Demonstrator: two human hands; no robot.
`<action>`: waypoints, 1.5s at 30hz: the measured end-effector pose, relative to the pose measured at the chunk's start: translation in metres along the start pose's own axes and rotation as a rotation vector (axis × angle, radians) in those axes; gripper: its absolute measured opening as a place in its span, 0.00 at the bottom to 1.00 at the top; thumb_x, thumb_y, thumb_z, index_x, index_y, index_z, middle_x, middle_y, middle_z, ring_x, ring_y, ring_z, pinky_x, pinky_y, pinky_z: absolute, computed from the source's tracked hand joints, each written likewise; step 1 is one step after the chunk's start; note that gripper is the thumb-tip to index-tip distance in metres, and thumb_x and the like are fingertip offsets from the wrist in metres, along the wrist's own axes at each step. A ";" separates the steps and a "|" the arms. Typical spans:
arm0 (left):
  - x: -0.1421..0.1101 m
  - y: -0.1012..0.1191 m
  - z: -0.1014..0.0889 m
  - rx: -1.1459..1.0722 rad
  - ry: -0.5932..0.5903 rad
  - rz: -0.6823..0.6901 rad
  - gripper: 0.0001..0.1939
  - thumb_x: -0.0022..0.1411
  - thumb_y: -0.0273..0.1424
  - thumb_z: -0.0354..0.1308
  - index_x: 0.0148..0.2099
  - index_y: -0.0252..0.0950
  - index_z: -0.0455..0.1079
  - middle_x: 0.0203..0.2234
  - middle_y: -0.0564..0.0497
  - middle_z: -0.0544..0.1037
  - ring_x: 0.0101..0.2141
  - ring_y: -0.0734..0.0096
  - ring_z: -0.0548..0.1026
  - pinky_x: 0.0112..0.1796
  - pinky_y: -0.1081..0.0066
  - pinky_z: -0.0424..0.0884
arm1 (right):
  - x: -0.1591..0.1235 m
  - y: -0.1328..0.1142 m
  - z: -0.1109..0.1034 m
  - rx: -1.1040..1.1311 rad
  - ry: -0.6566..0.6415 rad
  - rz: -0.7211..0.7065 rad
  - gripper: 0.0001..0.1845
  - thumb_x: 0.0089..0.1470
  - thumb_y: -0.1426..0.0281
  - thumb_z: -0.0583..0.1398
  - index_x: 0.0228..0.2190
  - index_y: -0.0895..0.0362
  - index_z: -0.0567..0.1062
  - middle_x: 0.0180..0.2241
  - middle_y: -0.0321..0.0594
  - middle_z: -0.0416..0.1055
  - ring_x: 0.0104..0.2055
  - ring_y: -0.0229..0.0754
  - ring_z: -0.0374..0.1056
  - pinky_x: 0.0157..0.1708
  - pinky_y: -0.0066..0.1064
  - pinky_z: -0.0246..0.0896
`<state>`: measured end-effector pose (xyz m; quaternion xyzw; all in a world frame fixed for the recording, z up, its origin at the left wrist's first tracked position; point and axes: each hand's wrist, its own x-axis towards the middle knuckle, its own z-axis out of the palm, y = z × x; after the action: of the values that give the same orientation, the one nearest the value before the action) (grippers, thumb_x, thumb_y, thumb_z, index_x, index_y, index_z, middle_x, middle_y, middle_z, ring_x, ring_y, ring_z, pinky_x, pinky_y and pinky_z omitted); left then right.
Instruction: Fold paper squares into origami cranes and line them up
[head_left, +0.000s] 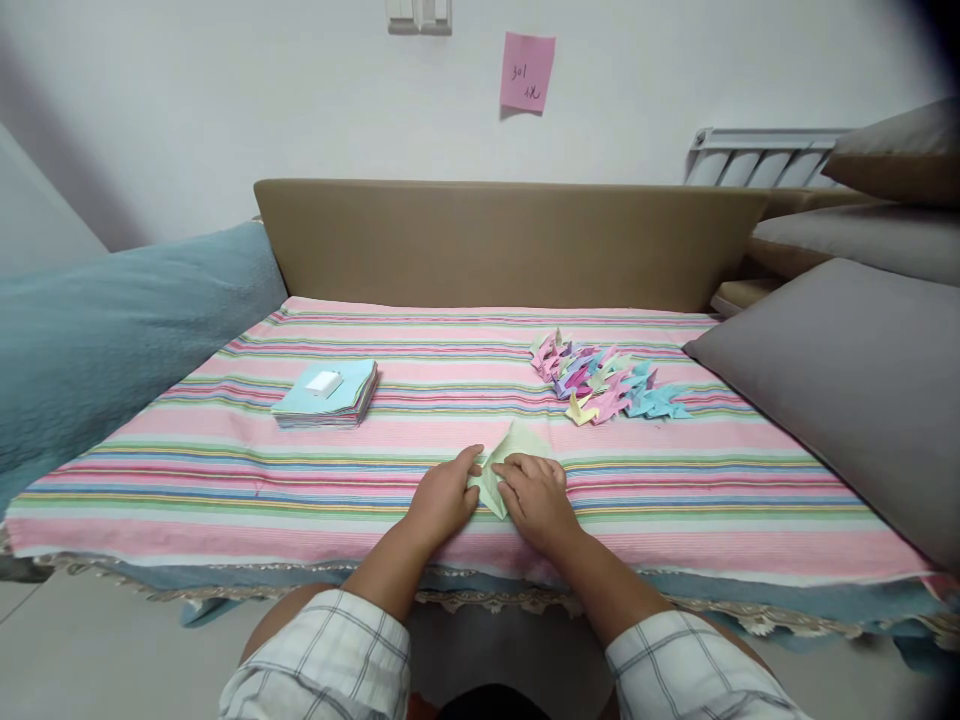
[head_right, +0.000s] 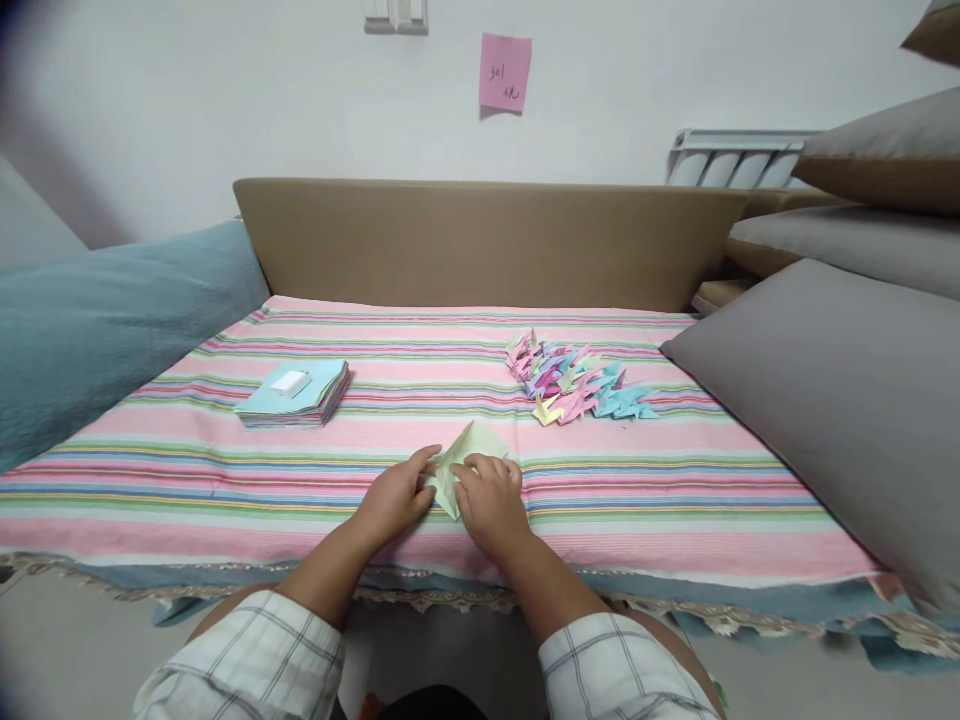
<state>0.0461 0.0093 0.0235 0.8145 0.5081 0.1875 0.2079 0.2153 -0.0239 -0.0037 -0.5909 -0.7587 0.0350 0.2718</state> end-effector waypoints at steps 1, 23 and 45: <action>0.000 0.000 -0.002 -0.004 -0.008 -0.004 0.32 0.52 0.22 0.51 0.61 0.39 0.56 0.39 0.49 0.78 0.36 0.64 0.75 0.37 0.70 0.66 | -0.001 -0.001 0.000 -0.010 0.001 -0.005 0.16 0.56 0.68 0.53 0.46 0.47 0.72 0.43 0.40 0.68 0.45 0.44 0.60 0.49 0.41 0.43; 0.007 0.000 0.001 0.202 0.106 -0.099 0.20 0.54 0.34 0.57 0.51 0.43 0.69 0.53 0.52 0.70 0.51 0.57 0.65 0.51 0.59 0.60 | -0.005 -0.016 -0.004 -0.068 0.028 -0.008 0.11 0.55 0.67 0.55 0.40 0.49 0.75 0.38 0.38 0.70 0.42 0.43 0.60 0.49 0.43 0.39; 0.008 0.000 0.002 0.206 0.079 -0.131 0.23 0.54 0.34 0.56 0.54 0.45 0.67 0.54 0.52 0.70 0.51 0.56 0.65 0.50 0.58 0.60 | 0.021 0.022 -0.019 0.952 0.058 0.452 0.35 0.54 0.44 0.47 0.52 0.54 0.67 0.50 0.43 0.70 0.54 0.47 0.63 0.55 0.39 0.53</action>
<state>0.0502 0.0164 0.0225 0.7886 0.5845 0.1523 0.1150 0.2399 -0.0031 0.0120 -0.5515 -0.5048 0.4172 0.5167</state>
